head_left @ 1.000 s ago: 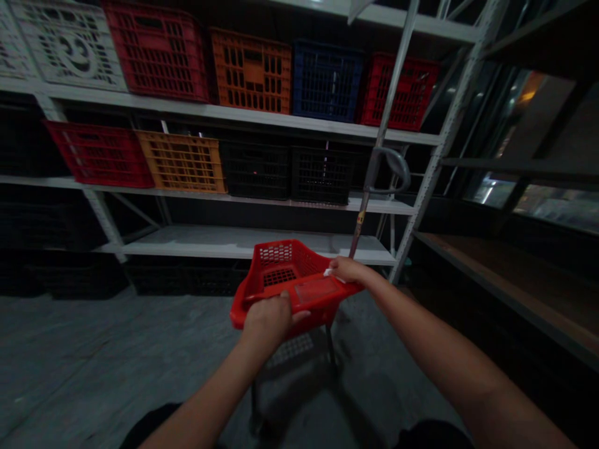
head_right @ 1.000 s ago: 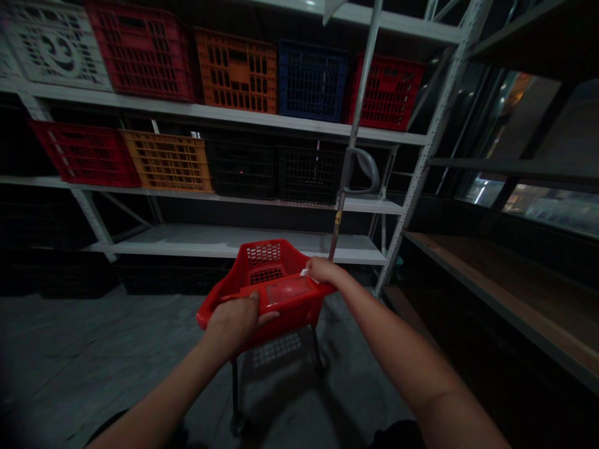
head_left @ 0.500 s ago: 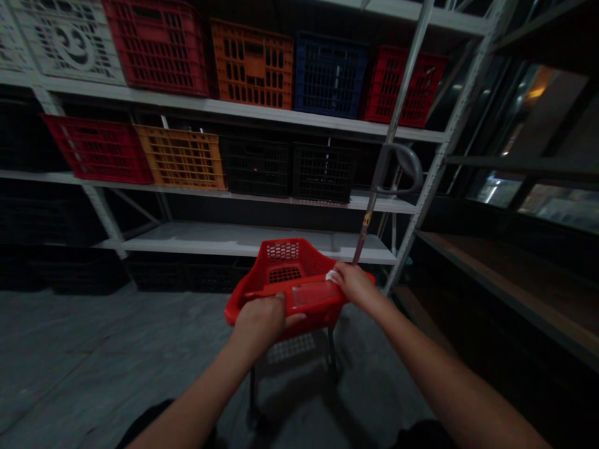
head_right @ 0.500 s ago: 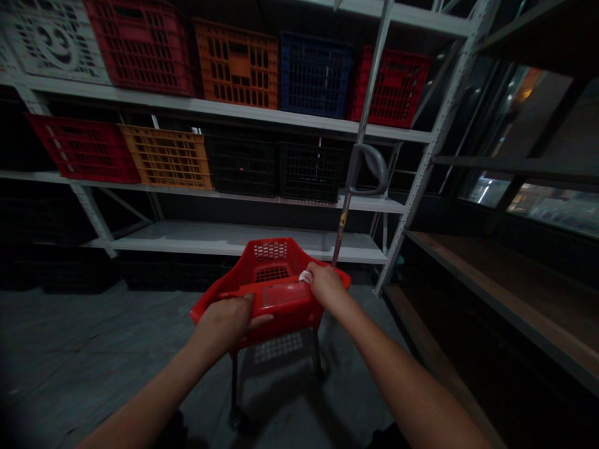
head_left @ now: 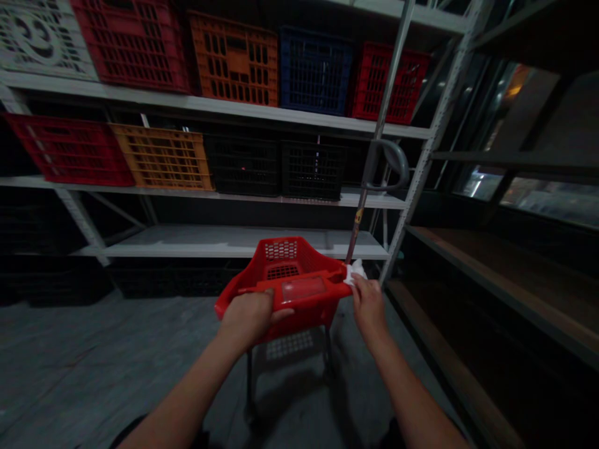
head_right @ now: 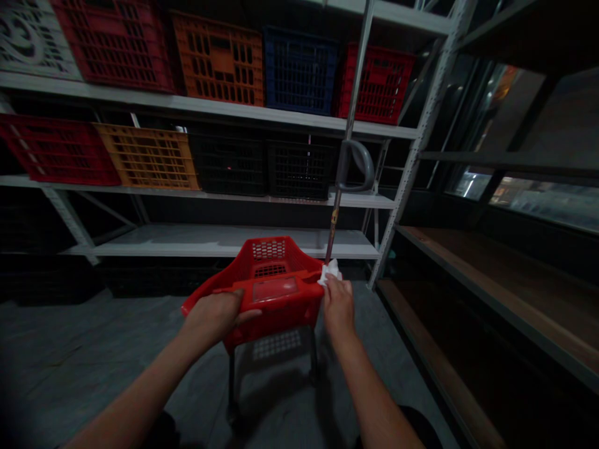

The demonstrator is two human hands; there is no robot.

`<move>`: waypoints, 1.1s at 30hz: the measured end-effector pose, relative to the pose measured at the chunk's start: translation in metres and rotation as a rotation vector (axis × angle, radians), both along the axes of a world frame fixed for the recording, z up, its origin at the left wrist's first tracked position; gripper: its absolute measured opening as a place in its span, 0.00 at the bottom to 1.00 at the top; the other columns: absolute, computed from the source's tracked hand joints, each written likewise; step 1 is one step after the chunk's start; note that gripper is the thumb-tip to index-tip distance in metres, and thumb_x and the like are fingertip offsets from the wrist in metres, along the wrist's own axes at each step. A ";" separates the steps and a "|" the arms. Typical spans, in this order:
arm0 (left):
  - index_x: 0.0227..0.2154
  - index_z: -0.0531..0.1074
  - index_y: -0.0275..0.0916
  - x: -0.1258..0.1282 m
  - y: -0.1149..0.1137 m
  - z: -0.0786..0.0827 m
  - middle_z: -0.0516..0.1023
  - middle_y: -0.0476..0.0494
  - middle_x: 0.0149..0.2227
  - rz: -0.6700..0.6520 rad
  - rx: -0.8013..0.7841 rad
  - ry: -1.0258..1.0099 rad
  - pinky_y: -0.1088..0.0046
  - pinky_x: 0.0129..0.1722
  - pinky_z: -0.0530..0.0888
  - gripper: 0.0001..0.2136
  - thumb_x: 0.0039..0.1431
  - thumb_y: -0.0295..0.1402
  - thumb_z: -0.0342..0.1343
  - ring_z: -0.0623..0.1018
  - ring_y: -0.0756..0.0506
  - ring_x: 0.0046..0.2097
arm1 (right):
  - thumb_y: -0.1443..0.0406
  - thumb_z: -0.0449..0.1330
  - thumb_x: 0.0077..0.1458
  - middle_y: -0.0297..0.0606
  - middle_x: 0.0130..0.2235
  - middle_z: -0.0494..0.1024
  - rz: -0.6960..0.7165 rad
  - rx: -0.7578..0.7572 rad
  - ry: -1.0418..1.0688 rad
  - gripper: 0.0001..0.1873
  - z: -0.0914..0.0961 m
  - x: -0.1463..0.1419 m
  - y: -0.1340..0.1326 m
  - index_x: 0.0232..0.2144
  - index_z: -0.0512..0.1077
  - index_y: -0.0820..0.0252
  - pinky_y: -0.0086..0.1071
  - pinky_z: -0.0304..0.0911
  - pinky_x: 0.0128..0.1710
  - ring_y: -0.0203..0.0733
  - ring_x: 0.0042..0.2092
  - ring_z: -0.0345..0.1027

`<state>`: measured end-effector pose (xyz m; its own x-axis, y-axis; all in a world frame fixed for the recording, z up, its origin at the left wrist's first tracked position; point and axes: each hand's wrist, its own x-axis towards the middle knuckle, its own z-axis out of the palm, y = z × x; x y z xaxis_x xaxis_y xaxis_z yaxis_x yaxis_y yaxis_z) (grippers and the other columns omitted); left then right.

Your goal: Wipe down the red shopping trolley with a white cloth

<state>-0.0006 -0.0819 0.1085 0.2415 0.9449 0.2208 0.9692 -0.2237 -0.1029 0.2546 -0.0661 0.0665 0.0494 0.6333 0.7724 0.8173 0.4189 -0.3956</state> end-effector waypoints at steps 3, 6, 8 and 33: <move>0.34 0.67 0.34 0.000 0.002 0.001 0.75 0.34 0.28 -0.016 -0.015 0.005 0.63 0.31 0.68 0.29 0.53 0.55 0.33 0.75 0.38 0.33 | 0.73 0.47 0.53 0.42 0.44 0.68 0.183 0.085 0.132 0.12 -0.020 -0.037 -0.014 0.36 0.68 0.59 0.40 0.57 0.47 0.43 0.47 0.60; 0.34 0.67 0.35 -0.004 0.005 0.002 0.75 0.34 0.29 -0.023 -0.010 0.020 0.63 0.31 0.68 0.29 0.52 0.55 0.33 0.75 0.38 0.33 | 0.74 0.48 0.52 0.41 0.43 0.65 0.229 0.161 0.216 0.12 -0.035 -0.049 -0.015 0.35 0.67 0.58 0.38 0.58 0.45 0.41 0.46 0.60; 0.34 0.67 0.35 -0.007 0.007 0.002 0.75 0.34 0.29 -0.020 -0.014 0.021 0.63 0.31 0.68 0.29 0.52 0.56 0.33 0.75 0.38 0.33 | 0.73 0.49 0.51 0.41 0.40 0.65 0.177 0.216 0.231 0.11 -0.040 -0.038 -0.009 0.34 0.67 0.58 0.38 0.59 0.44 0.40 0.44 0.60; 0.34 0.66 0.35 -0.003 0.006 0.001 0.75 0.36 0.29 0.051 0.013 0.039 0.64 0.29 0.68 0.28 0.54 0.53 0.29 0.75 0.39 0.32 | 0.63 0.50 0.53 0.37 0.29 0.68 -0.008 -0.257 -0.145 0.09 0.025 0.054 0.038 0.31 0.70 0.58 0.29 0.56 0.34 0.40 0.33 0.61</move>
<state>-0.0035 -0.0764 0.1096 0.2017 0.9533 0.2246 0.9746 -0.1725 -0.1431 0.3084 -0.0277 0.0912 -0.0441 0.8090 0.5861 0.8758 0.3136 -0.3670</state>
